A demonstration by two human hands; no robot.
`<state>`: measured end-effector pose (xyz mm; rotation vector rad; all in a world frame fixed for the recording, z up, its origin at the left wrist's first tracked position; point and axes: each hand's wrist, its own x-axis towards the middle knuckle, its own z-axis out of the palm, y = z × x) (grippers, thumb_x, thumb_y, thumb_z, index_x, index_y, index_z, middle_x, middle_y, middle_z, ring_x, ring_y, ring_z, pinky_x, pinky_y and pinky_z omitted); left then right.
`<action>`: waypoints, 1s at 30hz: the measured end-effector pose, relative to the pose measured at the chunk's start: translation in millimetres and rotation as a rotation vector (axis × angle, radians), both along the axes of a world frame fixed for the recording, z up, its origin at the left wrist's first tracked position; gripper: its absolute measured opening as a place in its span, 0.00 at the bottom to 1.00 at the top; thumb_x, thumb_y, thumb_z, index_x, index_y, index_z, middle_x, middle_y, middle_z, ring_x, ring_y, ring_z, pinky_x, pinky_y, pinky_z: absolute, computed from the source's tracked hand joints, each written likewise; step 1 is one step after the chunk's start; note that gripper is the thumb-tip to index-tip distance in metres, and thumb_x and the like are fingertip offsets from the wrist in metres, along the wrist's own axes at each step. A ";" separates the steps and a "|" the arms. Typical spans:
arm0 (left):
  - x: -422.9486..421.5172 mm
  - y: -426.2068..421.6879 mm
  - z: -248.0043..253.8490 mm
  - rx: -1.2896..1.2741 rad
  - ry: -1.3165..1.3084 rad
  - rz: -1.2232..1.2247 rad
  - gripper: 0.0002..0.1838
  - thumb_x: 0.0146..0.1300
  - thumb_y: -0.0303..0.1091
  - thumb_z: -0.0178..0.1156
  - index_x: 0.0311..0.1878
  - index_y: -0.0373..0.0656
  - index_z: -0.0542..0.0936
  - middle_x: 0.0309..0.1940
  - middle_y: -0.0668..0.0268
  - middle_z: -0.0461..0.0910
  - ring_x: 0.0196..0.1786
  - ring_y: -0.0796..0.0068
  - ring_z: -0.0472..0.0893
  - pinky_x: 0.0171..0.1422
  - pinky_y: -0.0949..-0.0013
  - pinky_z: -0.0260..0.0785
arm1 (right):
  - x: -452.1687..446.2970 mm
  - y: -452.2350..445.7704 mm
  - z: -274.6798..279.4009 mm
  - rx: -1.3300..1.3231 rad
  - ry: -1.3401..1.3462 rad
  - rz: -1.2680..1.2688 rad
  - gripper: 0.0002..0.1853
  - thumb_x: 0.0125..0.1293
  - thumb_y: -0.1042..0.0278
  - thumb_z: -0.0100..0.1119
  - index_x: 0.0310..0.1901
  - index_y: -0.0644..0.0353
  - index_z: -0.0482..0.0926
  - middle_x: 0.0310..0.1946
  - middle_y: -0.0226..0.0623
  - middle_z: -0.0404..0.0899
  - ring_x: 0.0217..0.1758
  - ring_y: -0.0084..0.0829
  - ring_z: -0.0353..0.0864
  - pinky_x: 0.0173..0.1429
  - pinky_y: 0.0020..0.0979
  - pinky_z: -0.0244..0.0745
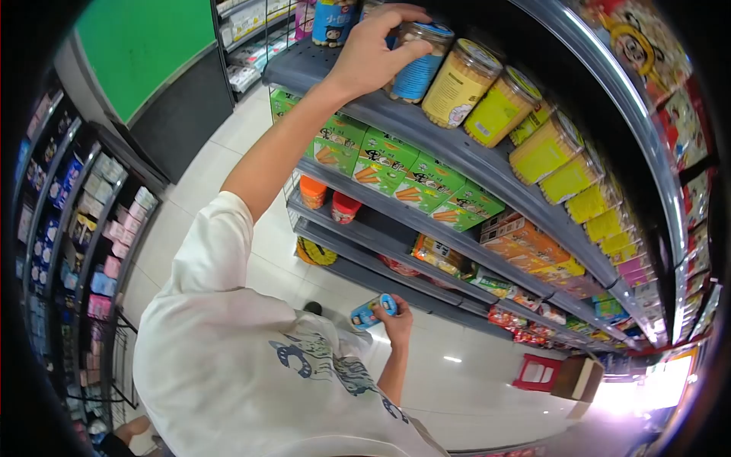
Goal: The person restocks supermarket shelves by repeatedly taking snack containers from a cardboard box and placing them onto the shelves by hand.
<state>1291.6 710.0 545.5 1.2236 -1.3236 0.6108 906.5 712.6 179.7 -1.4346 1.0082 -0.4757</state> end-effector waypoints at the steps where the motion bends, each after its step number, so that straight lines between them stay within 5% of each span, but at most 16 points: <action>1: -2.1 2.2 1.1 -0.010 -0.050 0.038 0.20 0.60 0.34 0.64 0.56 0.42 0.76 0.57 0.65 0.75 0.56 0.75 0.76 0.58 0.70 0.70 | 0.7 0.2 3.0 -0.022 0.027 0.027 0.33 0.45 0.67 0.78 0.52 0.70 0.75 0.39 0.38 0.81 0.40 0.24 0.79 0.47 0.26 0.76; 10: -3.9 10.2 -10.3 -0.072 -0.009 0.114 0.27 0.57 0.34 0.65 0.61 0.44 0.73 0.60 0.63 0.72 0.59 0.67 0.74 0.61 0.66 0.68 | 32.9 -3.2 51.1 -0.067 0.000 0.170 0.33 0.46 0.69 0.77 0.54 0.71 0.74 0.43 0.38 0.81 0.44 0.25 0.80 0.51 0.26 0.76; 14: -31.0 54.4 -33.0 -0.216 -0.031 0.108 0.23 0.52 0.31 0.64 0.54 0.41 0.75 0.53 0.57 0.75 0.56 0.55 0.74 0.61 0.59 0.67 | 50.0 -13.9 69.9 -0.112 -0.102 0.221 0.34 0.45 0.72 0.75 0.56 0.70 0.73 0.46 0.38 0.80 0.46 0.25 0.79 0.53 0.26 0.74; 17: -93.2 97.5 -90.0 0.070 0.246 -0.014 0.19 0.49 0.27 0.63 0.48 0.38 0.77 0.45 0.56 0.79 0.47 0.53 0.79 0.54 0.60 0.72 | 70.8 -18.6 97.3 -0.188 -0.215 0.221 0.34 0.44 0.73 0.75 0.55 0.71 0.74 0.46 0.39 0.80 0.47 0.25 0.79 0.54 0.27 0.74; 19: -129.0 108.7 -143.3 0.392 0.163 0.074 0.22 0.51 0.36 0.65 0.50 0.40 0.77 0.45 0.57 0.79 0.48 0.55 0.79 0.51 0.58 0.72 | 85.3 -23.4 104.3 -0.160 -0.229 0.238 0.35 0.43 0.71 0.76 0.56 0.71 0.73 0.47 0.39 0.80 0.48 0.25 0.79 0.55 0.27 0.73; 21: -160.1 120.3 -186.9 0.616 0.373 0.000 0.25 0.51 0.35 0.67 0.53 0.40 0.76 0.46 0.57 0.79 0.50 0.53 0.78 0.51 0.58 0.73 | 98.4 -26.6 107.6 -0.124 -0.242 0.258 0.36 0.43 0.69 0.77 0.56 0.71 0.73 0.48 0.39 0.80 0.48 0.25 0.79 0.55 0.27 0.73; 29: -152.8 137.1 -199.3 0.791 0.449 -0.095 0.33 0.48 0.39 0.70 0.61 0.48 0.71 0.60 0.53 0.69 0.56 0.49 0.76 0.56 0.55 0.72 | 133.8 -7.1 133.4 -0.163 -0.338 0.356 0.37 0.44 0.66 0.77 0.58 0.70 0.73 0.44 0.37 0.82 0.46 0.25 0.80 0.54 0.26 0.75; 30: -147.9 137.4 -194.1 0.766 0.483 -0.106 0.35 0.45 0.36 0.72 0.60 0.49 0.73 0.59 0.53 0.72 0.59 0.49 0.75 0.59 0.56 0.71 | 134.1 -9.8 141.4 -0.333 -0.257 0.448 0.44 0.49 0.52 0.75 0.63 0.69 0.68 0.49 0.44 0.80 0.51 0.31 0.79 0.58 0.32 0.72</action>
